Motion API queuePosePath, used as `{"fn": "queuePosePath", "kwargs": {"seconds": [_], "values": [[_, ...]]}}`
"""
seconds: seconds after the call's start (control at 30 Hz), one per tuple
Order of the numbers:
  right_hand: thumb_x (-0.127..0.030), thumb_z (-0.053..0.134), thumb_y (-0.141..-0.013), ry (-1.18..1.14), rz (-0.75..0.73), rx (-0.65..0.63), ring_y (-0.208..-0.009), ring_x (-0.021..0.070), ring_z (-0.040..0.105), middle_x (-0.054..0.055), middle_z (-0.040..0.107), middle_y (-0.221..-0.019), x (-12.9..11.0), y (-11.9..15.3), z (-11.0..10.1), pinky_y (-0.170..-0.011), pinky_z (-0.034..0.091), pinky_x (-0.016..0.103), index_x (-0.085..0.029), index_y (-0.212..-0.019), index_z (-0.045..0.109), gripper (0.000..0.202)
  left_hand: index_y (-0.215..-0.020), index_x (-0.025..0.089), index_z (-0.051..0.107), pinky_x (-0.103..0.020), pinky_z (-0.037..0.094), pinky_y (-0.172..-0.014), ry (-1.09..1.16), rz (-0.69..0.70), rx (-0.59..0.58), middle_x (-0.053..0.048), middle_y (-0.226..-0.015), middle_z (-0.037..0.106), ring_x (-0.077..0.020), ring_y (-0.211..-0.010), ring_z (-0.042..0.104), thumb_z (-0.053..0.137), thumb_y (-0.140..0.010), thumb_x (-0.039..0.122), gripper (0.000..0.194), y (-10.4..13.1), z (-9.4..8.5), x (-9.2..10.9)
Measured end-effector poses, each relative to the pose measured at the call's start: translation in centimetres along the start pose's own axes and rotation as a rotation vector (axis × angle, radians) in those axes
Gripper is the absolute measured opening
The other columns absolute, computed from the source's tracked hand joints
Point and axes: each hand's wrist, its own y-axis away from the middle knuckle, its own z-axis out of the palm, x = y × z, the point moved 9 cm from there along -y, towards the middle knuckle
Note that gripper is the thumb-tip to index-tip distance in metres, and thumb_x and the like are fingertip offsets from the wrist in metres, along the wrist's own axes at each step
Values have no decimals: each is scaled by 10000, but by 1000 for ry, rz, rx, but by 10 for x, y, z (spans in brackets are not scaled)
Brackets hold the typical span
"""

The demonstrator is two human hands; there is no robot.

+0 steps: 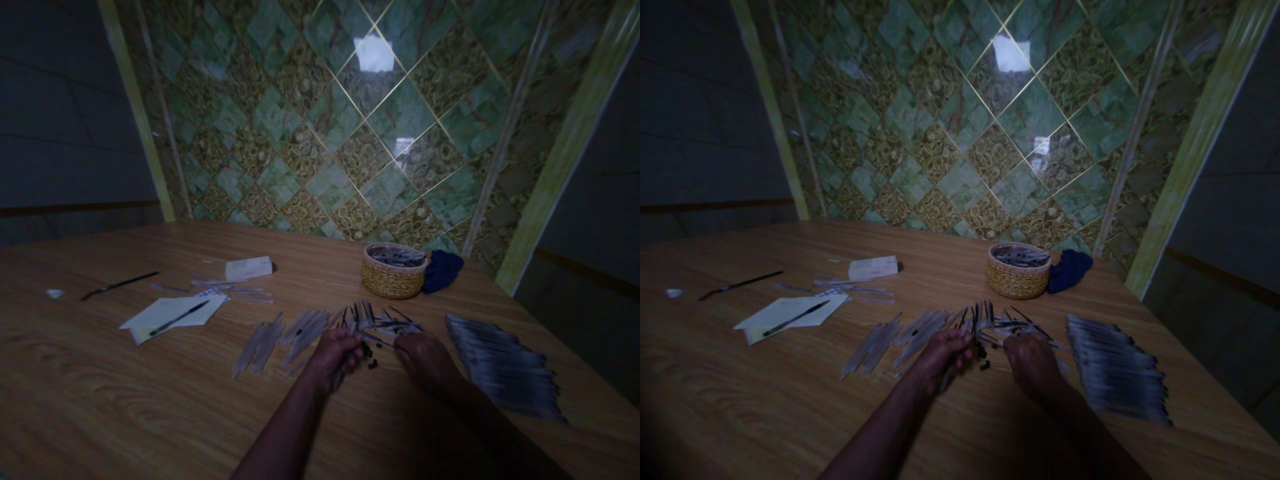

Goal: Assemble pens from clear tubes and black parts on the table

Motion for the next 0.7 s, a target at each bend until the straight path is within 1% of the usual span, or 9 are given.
{"fn": "queuePosePath", "kwargs": {"seconds": [0.07,0.2,0.27,0.33,0.43,0.5,0.57,0.63,0.7], "values": [[-160,406,-883,-12,-33,-2,-771,166,607,48,687,-780,-7,4,-3,-707,325,256,-186,-790,637,250,-619,112,586,-147,231,-298,-11,-6,-3,-13,-491,617,-40,-302,420,756,-613,297,251,-1,1,-2],[-159,407,-879,-29,-32,10,-744,163,604,48,687,-775,-15,11,-5,-688,330,257,-191,-788,632,245,-592,121,553,-144,209,-289,-4,-8,28,-8,-475,605,-38,-292,413,741,-632,286,253,-3,-2,-5],[-155,417,-860,-87,-33,15,-732,157,604,40,687,-773,-16,12,-6,-664,336,250,-194,-776,633,235,-628,119,561,-141,223,-296,19,-12,17,-15,-507,622,-39,-305,427,734,-637,251,217,-2,-2,-5],[-161,430,-831,-211,-21,35,-709,152,602,28,682,-750,-14,13,-8,-636,343,245,-197,-752,640,227,-665,112,576,-138,245,-308,48,-19,-16,-31,-539,639,-43,-326,450,729,-631,200,180,-1,1,-3],[-225,485,-767,-551,96,100,-650,160,590,23,662,-670,2,11,-13,-593,362,248,-190,-687,641,179,-687,107,583,-128,290,-336,94,-21,-66,-39,-560,642,-48,-364,487,731,-623,147,166,2,6,2],[-308,556,-717,-862,237,134,-564,165,570,20,634,-580,18,11,-10,-549,375,257,-178,-657,624,158,-692,110,583,-123,323,-360,123,-22,-89,-33,-566,640,-50,-390,506,738,-625,136,171,5,10,5],[-380,645,-656,-1189,350,179,-505,163,554,18,621,-526,27,12,-4,-523,388,264,-171,-662,607,213,-707,111,591,-124,354,-383,147,-27,-109,-27,-578,643,-57,-421,528,751,-613,125,186,8,16,6],[-403,720,-604,-1506,400,250,-527,163,575,21,640,-545,29,13,2,-551,419,269,-172,-681,596,273,-730,112,604,-128,373,-399,168,-30,-133,-27,-588,653,-68,-446,551,770,-589,119,218,11,21,6],[-391,760,-587,-1755,416,313,-587,164,605,19,658,-586,27,13,6,-607,449,274,-178,-685,592,289,-749,111,616,-127,364,-394,171,-27,-166,-32,-595,666,-73,-446,558,789,-568,130,251,13,28,6]]}}
